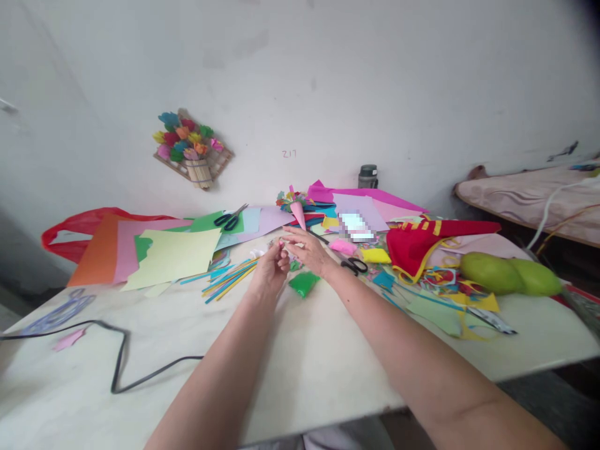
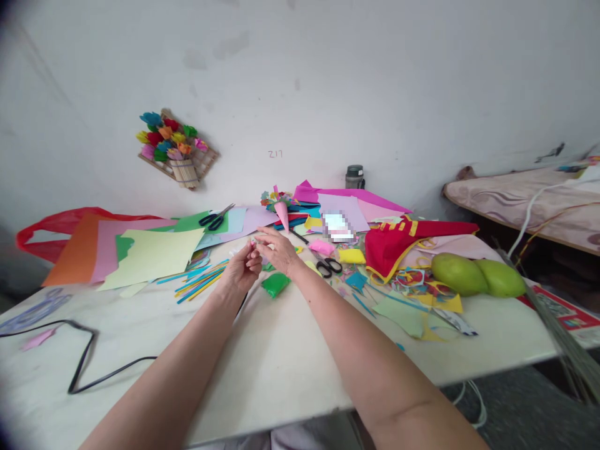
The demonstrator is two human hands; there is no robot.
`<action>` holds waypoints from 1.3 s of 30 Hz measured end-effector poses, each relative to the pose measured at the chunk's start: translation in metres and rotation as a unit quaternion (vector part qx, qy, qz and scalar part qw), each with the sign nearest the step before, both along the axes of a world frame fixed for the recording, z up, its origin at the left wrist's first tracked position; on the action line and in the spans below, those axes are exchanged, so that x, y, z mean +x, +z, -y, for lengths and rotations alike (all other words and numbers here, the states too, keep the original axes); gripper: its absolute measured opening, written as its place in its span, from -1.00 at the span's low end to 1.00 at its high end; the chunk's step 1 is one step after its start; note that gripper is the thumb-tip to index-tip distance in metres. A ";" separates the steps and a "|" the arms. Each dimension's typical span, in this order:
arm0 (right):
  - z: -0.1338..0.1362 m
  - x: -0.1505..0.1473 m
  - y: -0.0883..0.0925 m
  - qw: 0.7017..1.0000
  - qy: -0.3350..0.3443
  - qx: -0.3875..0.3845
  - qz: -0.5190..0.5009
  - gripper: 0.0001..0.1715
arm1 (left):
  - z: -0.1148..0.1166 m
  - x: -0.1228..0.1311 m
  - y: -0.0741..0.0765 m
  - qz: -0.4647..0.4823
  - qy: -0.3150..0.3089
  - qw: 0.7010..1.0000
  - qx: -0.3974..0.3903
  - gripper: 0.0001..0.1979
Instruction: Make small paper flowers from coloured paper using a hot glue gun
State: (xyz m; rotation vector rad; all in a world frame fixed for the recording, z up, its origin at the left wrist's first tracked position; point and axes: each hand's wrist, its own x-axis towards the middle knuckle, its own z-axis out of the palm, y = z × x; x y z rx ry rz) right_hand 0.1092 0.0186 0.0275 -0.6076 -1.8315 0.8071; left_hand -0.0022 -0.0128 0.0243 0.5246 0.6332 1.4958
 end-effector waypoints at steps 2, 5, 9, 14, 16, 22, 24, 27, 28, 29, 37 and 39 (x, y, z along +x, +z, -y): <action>0.000 0.000 0.000 1.000 -0.002 0.000 -0.023 -0.75 | 0.001 0.001 -0.001 -0.027 0.009 1.000 0.008 -0.83; 0.000 -0.001 0.000 0.998 -0.007 -0.022 -0.054 -0.83 | 0.000 0.003 -0.003 -0.063 0.021 0.997 0.031 -0.79; -0.002 -0.002 -0.002 0.987 0.022 -0.121 -0.100 -0.84 | -0.001 0.002 -0.006 -0.095 0.027 0.994 0.048 -0.75; -0.005 -0.001 -0.005 0.950 0.068 -0.265 -0.151 -0.72 | -0.002 0.003 -0.007 -0.126 0.033 0.990 0.057 -0.69; -0.004 0.000 -0.005 0.936 0.083 -0.302 -0.158 -0.64 | -0.003 0.002 -0.008 -0.131 0.037 0.989 0.062 -0.67; -0.003 0.000 -0.003 0.923 0.108 -0.330 -0.167 -0.66 | -0.001 0.001 -0.010 -0.170 0.088 0.977 0.092 -0.67; -0.004 0.000 -0.003 0.920 0.092 -0.341 -0.172 -0.65 | 0.002 0.002 -0.007 -0.182 0.120 0.970 0.104 -0.67; -0.005 -0.001 -0.004 0.917 0.084 -0.348 -0.176 -0.65 | 0.003 0.004 -0.004 -0.213 0.158 0.957 0.118 -0.69; -0.005 -0.001 -0.005 0.917 0.087 -0.346 -0.177 -0.65 | 0.003 0.005 -0.004 -0.228 0.163 0.952 0.125 -0.69; -0.005 -0.001 -0.005 0.918 0.090 -0.342 -0.177 -0.65 | 0.003 0.005 -0.004 -0.244 0.165 0.946 0.135 -0.70; -0.002 -0.001 -0.004 0.932 0.077 -0.321 -0.149 -0.68 | -0.001 0.003 -0.009 -0.256 0.164 0.940 0.154 -0.74; -0.003 -0.001 -0.003 0.941 0.040 -0.307 -0.140 -0.70 | -0.001 0.001 -0.009 -0.217 0.134 0.957 0.140 -0.73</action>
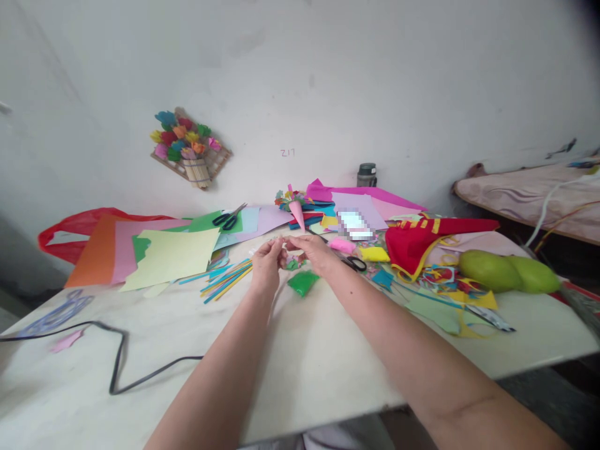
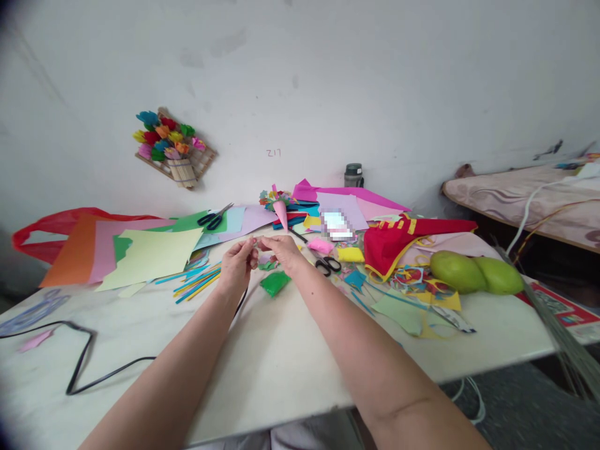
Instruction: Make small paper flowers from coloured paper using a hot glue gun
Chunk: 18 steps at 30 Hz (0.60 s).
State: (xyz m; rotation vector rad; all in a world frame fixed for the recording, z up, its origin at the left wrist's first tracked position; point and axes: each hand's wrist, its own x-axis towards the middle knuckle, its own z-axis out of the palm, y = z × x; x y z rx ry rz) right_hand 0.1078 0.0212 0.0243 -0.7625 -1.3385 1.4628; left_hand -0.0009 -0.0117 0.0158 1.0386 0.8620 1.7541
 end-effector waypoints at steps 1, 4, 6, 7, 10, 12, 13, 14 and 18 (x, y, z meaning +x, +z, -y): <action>0.000 0.000 0.000 1.000 -0.019 0.009 0.009 -0.71 | 0.000 -0.001 0.000 0.022 -0.020 1.000 -0.009 -0.73; 0.000 0.000 0.001 0.998 -0.043 0.029 0.019 -0.68 | -0.001 -0.003 0.000 0.079 -0.068 0.994 -0.039 -0.74; 0.001 0.001 0.002 0.999 -0.033 0.035 0.019 -0.65 | -0.002 -0.004 0.001 0.100 -0.087 0.989 -0.060 -0.76; 0.002 0.001 0.003 0.999 -0.023 0.045 0.019 -0.66 | -0.002 -0.004 0.001 0.105 -0.091 0.988 -0.069 -0.77; 0.003 0.002 0.003 0.996 -0.002 0.083 0.014 -0.74 | -0.002 -0.003 0.002 0.108 -0.095 0.986 -0.082 -0.79; 0.003 0.001 0.002 0.995 0.001 0.097 0.009 -0.76 | -0.002 -0.003 0.002 0.106 -0.096 0.986 -0.089 -0.79; 0.002 0.001 0.002 0.995 0.001 0.099 0.008 -0.76 | -0.002 -0.002 0.002 0.104 -0.097 0.985 -0.093 -0.80; 0.002 0.001 0.001 0.995 0.001 0.102 0.009 -0.76 | -0.002 -0.003 0.002 0.101 -0.099 0.985 -0.096 -0.80; 0.000 0.000 -0.001 0.994 -0.001 0.111 0.011 -0.79 | -0.003 -0.003 0.000 0.083 -0.097 0.986 -0.106 -0.79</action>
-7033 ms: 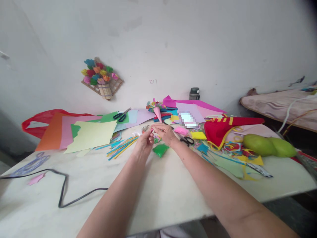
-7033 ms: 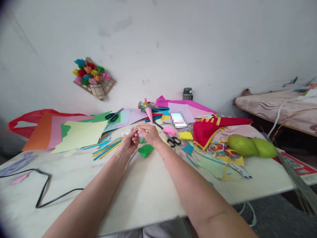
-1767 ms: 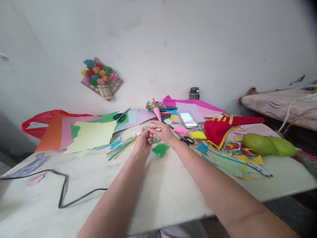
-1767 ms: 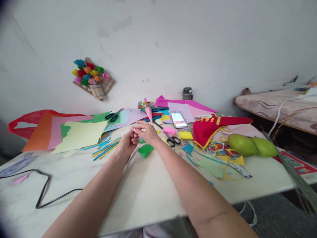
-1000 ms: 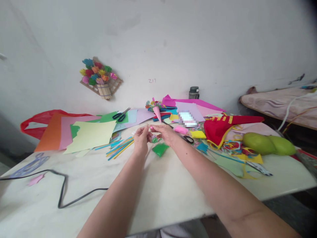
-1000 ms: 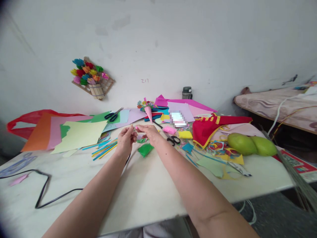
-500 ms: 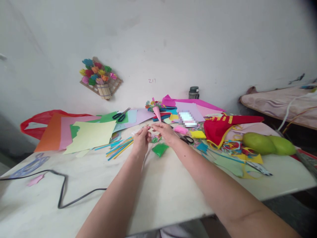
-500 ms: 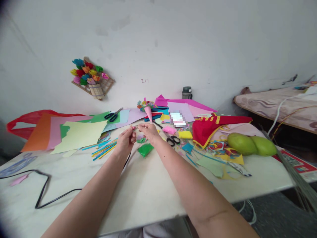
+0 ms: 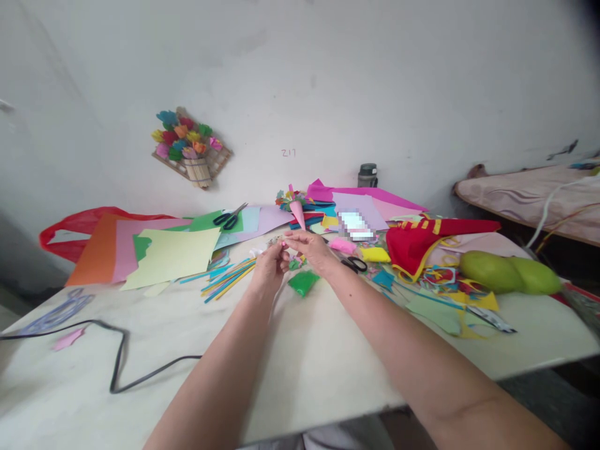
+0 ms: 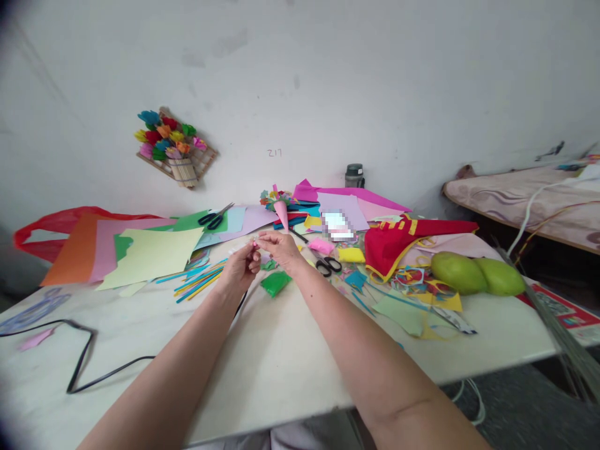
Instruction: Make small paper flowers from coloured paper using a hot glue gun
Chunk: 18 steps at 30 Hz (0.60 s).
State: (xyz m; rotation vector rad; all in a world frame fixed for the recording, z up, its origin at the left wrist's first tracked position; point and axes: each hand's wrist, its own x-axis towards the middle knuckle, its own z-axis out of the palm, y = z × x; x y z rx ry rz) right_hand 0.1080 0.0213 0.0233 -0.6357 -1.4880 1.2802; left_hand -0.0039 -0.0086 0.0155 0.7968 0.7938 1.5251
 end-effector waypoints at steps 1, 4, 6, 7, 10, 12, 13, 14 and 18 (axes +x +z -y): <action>0.000 0.000 0.000 1.000 -0.002 -0.002 -0.001 -0.80 | 0.000 0.000 -0.001 -0.005 0.001 1.000 0.001 -0.79; -0.001 0.000 -0.001 1.000 -0.008 -0.017 -0.007 -0.81 | -0.001 0.000 -0.002 -0.015 0.000 1.000 0.009 -0.78; -0.001 0.000 0.000 1.000 -0.010 -0.022 -0.009 -0.81 | -0.001 0.000 -0.003 -0.018 -0.003 1.000 0.012 -0.77; 0.000 0.000 0.001 1.000 -0.010 -0.022 -0.009 -0.80 | -0.001 0.000 -0.003 -0.020 -0.004 1.000 0.012 -0.76; 0.001 0.001 0.003 1.000 -0.011 -0.018 -0.001 -0.79 | -0.001 0.000 -0.003 -0.032 0.002 0.999 0.017 -0.73; 0.002 0.001 0.003 1.000 -0.009 -0.010 0.004 -0.80 | -0.001 0.000 -0.003 -0.051 0.013 0.998 0.025 -0.71; 0.002 0.001 0.002 1.000 -0.008 -0.007 0.005 -0.80 | -0.001 0.000 -0.003 -0.063 0.021 0.997 0.028 -0.70; 0.001 0.000 0.002 1.000 -0.007 -0.006 0.005 -0.80 | -0.001 0.001 -0.003 -0.077 0.029 0.996 0.031 -0.68; -0.001 -0.001 -0.001 0.999 -0.005 -0.031 -0.009 -0.77 | 0.000 0.004 -0.002 -0.134 0.055 0.988 0.048 -0.63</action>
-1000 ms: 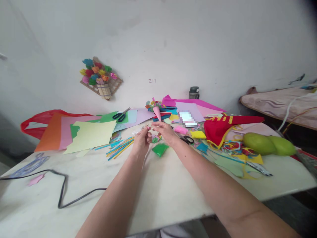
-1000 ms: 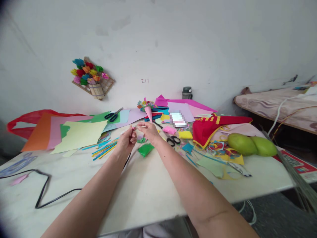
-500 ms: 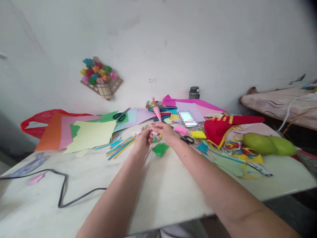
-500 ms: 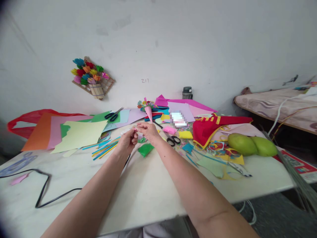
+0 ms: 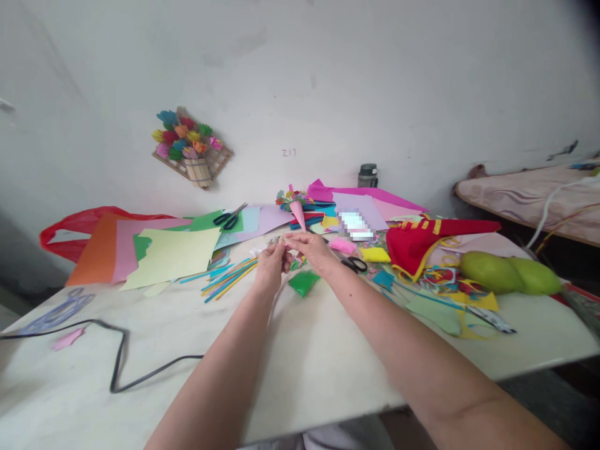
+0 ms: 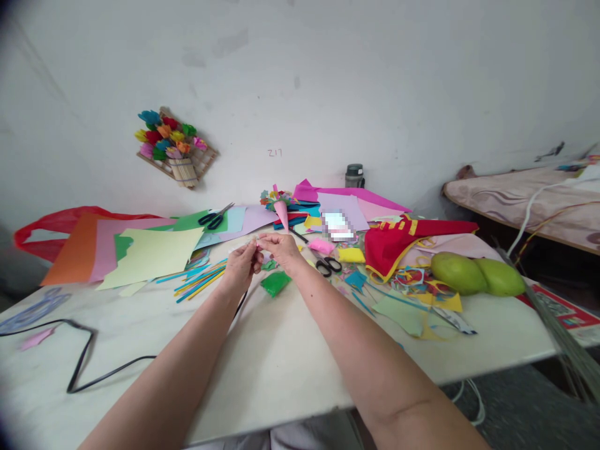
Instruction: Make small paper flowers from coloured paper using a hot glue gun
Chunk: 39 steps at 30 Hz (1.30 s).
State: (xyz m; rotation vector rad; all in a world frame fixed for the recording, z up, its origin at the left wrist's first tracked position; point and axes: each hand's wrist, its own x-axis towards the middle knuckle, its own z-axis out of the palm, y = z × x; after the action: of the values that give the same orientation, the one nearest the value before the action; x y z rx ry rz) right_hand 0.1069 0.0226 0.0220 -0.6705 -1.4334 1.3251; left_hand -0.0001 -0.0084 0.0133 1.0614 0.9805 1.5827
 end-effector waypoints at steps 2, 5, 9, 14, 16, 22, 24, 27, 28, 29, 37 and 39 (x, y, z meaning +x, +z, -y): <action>-0.001 -0.001 -0.001 1.000 0.005 -0.012 -0.011 -0.76 | 0.000 0.001 0.000 -0.018 0.000 1.000 0.012 -0.61; -0.001 -0.001 0.000 0.999 0.005 -0.027 -0.025 -0.75 | 0.002 0.001 0.000 -0.022 -0.009 1.000 0.019 -0.58; 0.000 0.000 0.001 0.998 0.005 -0.041 -0.038 -0.75 | 0.003 0.000 0.001 0.008 -0.022 1.000 0.001 -0.59; 0.000 0.000 0.002 0.998 0.029 -0.040 -0.042 -0.78 | 0.002 -0.001 0.002 0.051 -0.035 0.998 -0.006 -0.66; 0.000 0.000 0.002 0.998 0.029 -0.039 -0.037 -0.76 | 0.002 -0.001 0.001 0.059 -0.036 0.998 0.001 -0.66; 0.002 0.001 0.003 0.999 0.027 -0.025 -0.013 -0.65 | 0.002 0.000 0.002 0.074 -0.022 0.997 0.018 -0.65; 0.002 0.001 0.003 0.999 0.032 -0.013 -0.011 -0.64 | 0.002 0.001 0.003 0.075 -0.013 0.997 0.020 -0.65; 0.003 0.001 0.004 0.999 0.031 -0.006 -0.017 -0.66 | 0.003 0.002 0.004 0.078 -0.008 0.997 0.024 -0.64; 0.003 0.001 0.004 0.999 0.029 -0.008 -0.020 -0.66 | 0.003 0.002 0.004 0.080 -0.010 0.996 0.023 -0.64; 0.003 0.000 0.004 0.999 0.027 -0.011 -0.022 -0.66 | 0.003 0.003 0.004 0.083 -0.012 0.996 0.021 -0.64; 0.007 0.000 0.006 0.999 0.043 0.002 -0.013 -0.65 | 0.001 0.000 0.002 0.107 -0.021 0.994 0.022 -0.66; 0.008 0.000 0.006 0.999 0.045 0.016 -0.008 -0.64 | 0.001 -0.001 0.001 0.109 -0.018 0.994 0.022 -0.66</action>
State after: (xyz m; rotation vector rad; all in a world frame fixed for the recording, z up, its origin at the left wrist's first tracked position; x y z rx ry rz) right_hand 0.1067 0.0144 0.0282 -0.5783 -1.4830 1.3719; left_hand -0.0008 -0.0090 0.0147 0.9088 0.7782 1.6581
